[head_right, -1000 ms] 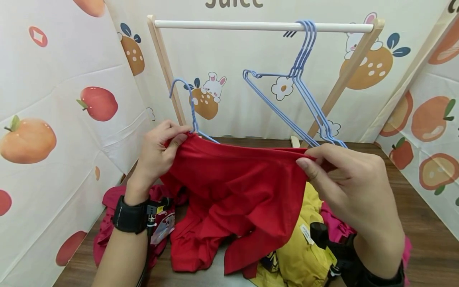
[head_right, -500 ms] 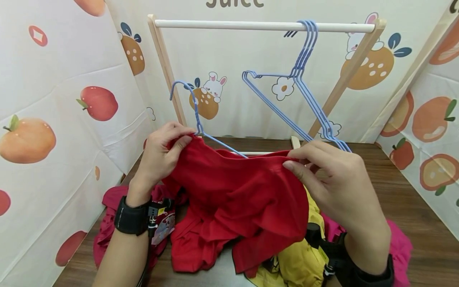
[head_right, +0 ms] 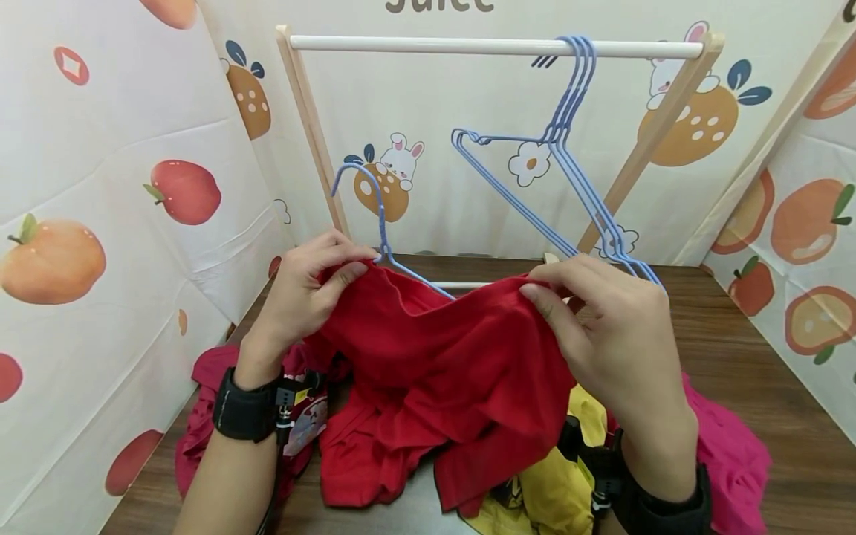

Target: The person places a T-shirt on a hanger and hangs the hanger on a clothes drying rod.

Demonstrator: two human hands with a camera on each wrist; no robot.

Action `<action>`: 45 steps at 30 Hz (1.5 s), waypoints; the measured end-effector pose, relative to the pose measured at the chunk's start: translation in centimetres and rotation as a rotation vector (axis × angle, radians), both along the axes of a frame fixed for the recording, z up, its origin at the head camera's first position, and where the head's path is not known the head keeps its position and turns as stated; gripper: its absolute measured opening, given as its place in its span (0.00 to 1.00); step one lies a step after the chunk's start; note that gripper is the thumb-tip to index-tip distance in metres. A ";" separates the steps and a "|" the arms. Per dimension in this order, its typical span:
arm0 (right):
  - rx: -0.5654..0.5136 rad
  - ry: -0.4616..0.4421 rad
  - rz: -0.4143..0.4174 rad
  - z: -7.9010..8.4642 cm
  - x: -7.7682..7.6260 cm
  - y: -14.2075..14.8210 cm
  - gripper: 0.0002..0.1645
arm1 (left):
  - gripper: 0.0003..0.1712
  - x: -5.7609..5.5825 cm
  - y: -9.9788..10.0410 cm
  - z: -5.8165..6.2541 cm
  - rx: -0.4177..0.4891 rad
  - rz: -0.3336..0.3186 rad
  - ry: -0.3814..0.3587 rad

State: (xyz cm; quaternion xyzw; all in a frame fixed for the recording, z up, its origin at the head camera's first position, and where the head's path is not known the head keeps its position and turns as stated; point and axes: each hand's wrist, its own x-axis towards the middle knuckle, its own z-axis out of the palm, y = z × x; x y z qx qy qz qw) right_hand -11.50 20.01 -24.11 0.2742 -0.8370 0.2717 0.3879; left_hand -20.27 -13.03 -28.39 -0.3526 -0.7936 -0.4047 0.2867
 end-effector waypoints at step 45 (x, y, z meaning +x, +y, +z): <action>0.140 -0.160 0.230 -0.7 -0.3 1.0 0.23 | 0.10 -0.9 -0.2 -0.5 0.074 0.066 0.025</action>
